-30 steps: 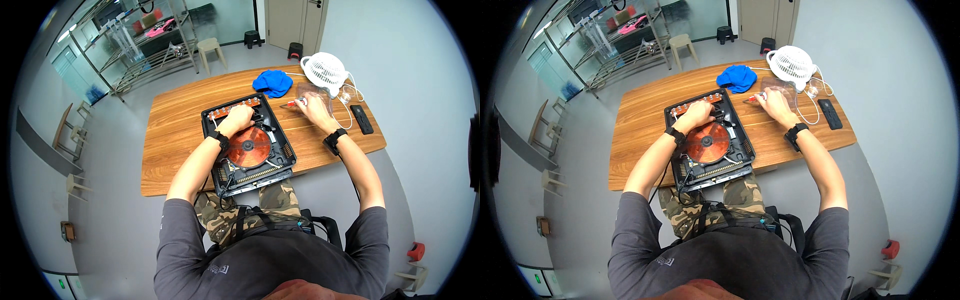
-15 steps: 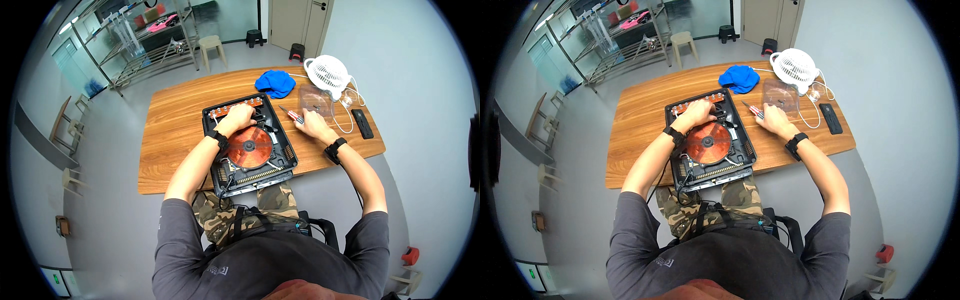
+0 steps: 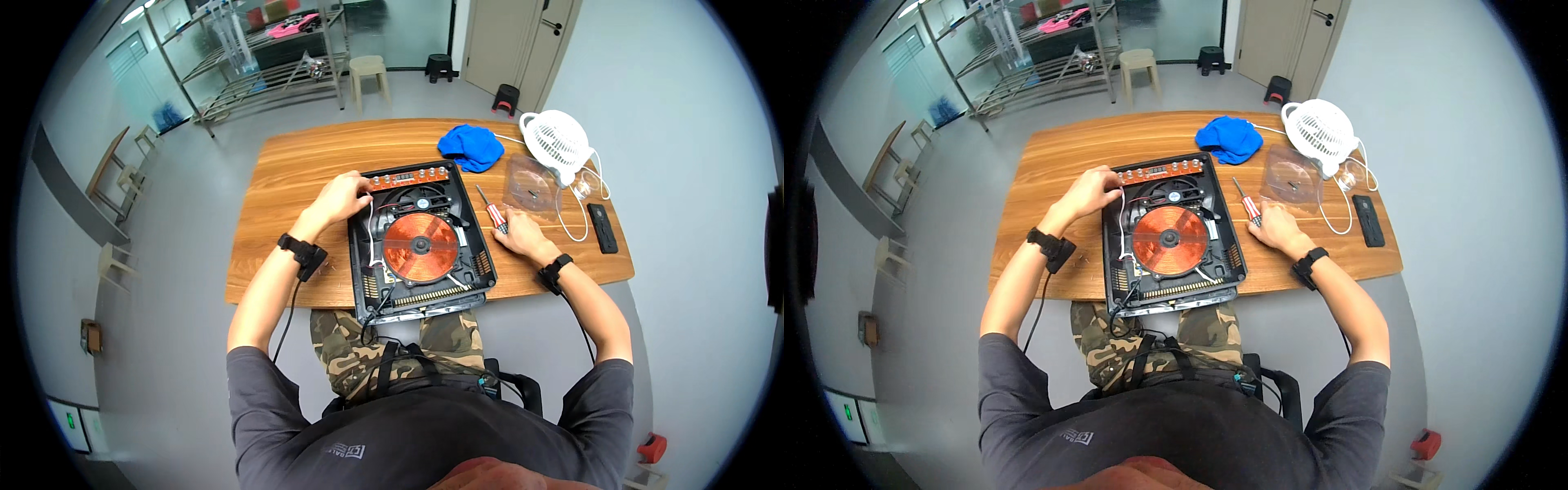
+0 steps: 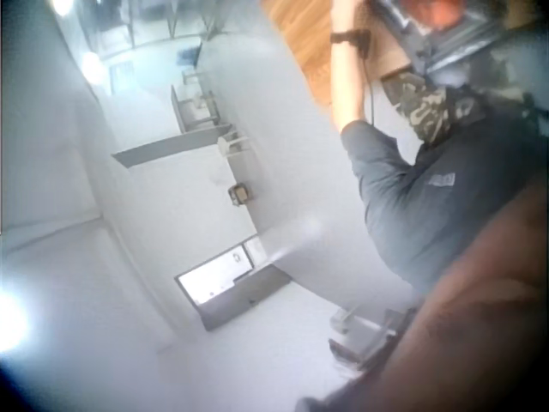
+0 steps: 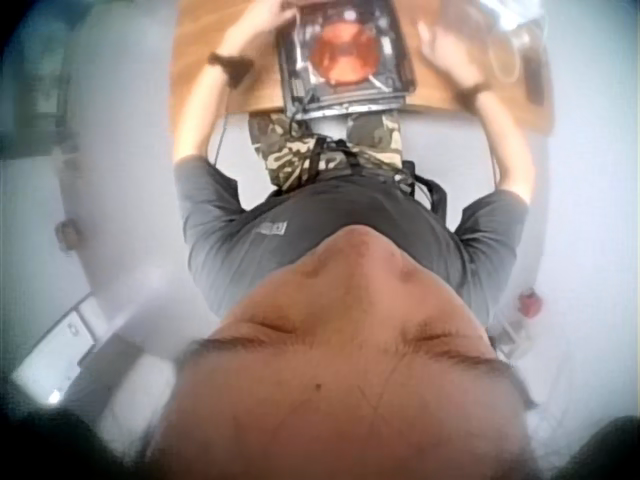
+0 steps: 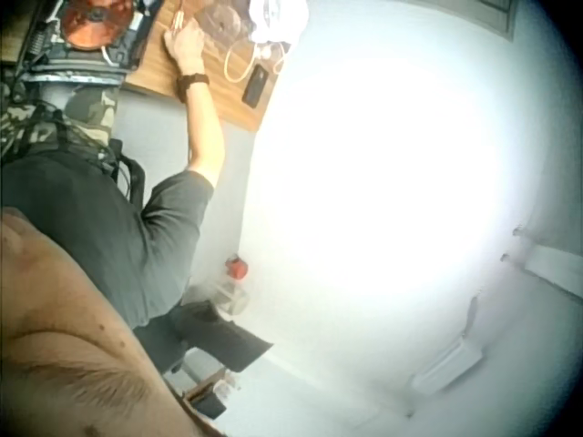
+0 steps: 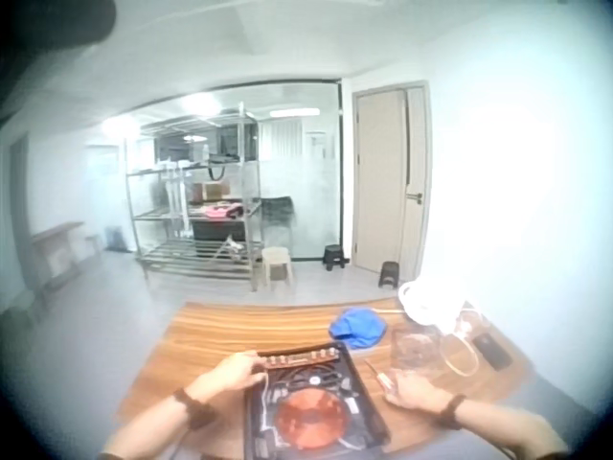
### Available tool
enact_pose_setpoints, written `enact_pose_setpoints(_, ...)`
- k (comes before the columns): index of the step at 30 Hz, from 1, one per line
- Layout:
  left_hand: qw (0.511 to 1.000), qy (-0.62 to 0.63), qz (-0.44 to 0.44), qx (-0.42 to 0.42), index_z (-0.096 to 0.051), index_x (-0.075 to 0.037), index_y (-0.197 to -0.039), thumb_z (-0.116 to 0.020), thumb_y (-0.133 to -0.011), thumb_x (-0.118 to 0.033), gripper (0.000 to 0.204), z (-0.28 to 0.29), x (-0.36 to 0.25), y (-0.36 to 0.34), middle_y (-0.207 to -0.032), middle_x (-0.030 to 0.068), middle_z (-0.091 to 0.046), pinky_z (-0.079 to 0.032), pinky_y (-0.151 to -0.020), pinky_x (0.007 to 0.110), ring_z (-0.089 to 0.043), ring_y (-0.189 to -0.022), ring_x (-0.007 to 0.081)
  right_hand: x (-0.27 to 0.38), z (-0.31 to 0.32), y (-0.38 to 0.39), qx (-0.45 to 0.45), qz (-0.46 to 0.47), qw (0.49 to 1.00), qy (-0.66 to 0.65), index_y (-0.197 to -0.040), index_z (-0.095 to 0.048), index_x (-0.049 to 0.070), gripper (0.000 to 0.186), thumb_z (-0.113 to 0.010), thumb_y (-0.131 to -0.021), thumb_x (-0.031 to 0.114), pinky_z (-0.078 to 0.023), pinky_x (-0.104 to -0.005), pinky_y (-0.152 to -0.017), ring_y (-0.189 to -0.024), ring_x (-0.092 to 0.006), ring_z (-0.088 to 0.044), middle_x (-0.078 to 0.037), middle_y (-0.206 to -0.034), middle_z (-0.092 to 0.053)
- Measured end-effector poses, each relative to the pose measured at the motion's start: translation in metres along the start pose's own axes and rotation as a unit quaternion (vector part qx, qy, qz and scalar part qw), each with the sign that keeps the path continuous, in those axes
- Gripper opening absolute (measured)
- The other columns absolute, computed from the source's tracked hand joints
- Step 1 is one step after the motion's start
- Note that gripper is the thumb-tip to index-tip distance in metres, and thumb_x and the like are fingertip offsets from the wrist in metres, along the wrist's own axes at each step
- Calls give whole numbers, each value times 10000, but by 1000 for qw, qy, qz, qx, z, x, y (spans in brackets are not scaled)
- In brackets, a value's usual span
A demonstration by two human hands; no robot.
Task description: The person uses a screwdriver to remove and reinstall screws on a disassembled electronic device with an exposed copper platter. They manipulate internal components and wires, then flip the device to reattach the bottom cover.
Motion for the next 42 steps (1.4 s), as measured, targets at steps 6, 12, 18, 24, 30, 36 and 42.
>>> enact_pose_setpoints(6, 993, 35, 110, 5, -738, 9, -997, -727, -890, -171, 209, 6, 38, 45, -879, 178, -751, -577, -789, 417, -731, -838, 335, 3, 16, -10, 37, -23, 998, 51, -1224, -574, -54, 681, -658, -918, 549, -556, -533, -842, -960, -465, -694, -294, -1001, -712)
enact_pose_setpoints(12, 982, 106, 154, 2, -726, 44, -954, -714, -892, -178, 231, -12, 26, 65, -840, 228, -738, -590, -753, 418, -742, -808, 346, 35, 38, -24, -37, 16, 997, -71, -910, -648, -11, 589, -539, -992, 563, -540, -539, -780, -856, -448, -695, -258, -851, -709)
enact_pose_setpoints(18, 975, 100, 196, 42, -590, 107, -1260, -707, -899, -164, 467, -22, -1, 63, -849, 313, -711, -573, -854, 460, -727, -902, 417, 52, -10, -30, 86, 77, 992, -46, -885, -690, -47, 626, -455, -1035, 514, -515, -552, -862, -901, -491, -672, -330, -883, -688)
enact_pose_setpoints(24, 982, 74, 174, -15, -418, 135, -1434, -715, -850, -94, 694, -43, 12, 76, -787, 300, -703, -595, -748, 453, -735, -745, 389, 61, -23, -35, 54, 87, 989, -107, -826, -666, -77, 600, -430, -1057, 424, -479, -571, -899, -915, -536, -634, -363, -858, -654)
enact_pose_setpoints(30, 967, 151, 206, 1, -312, 164, -1492, -610, -856, -1, 722, -40, -1, 75, -665, 244, -682, -591, -552, 394, -704, -540, 288, 47, -30, -39, 43, 83, 993, -76, -860, -658, -73, 482, -474, -1032, 338, -516, -560, -829, -886, -511, -658, -354, -856, -653)
enact_pose_setpoints(36, 968, 167, 186, -21, -262, 156, -1520, -606, -877, -3, 747, -38, -14, 79, -619, 202, -664, -583, -534, 369, -696, -526, 253, 53, 21, -23, -34, 59, 990, -120, -868, -632, -52, 438, -489, -1018, 334, -501, -534, -793, -874, -495, -654, -321, -870, -659)
enact_pose_setpoints(42, 963, 217, 157, -12, -250, 157, -1524, -624, -899, -23, 750, -59, -51, 57, -636, 166, -666, -585, -540, 350, -698, -532, 226, 22, 74, 8, -58, 35, 981, -184, -834, -568, -74, 390, -521, -1005, 274, -471, -428, -686, -669, -223, -558, -194, -704, -569)
Point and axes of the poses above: each hand's wrist, its own y-axis away from the middle knuckle, its own z-axis out of the back of the hand, x = y × z, the point moved 9 cm from there along -y, towards the middle knuckle
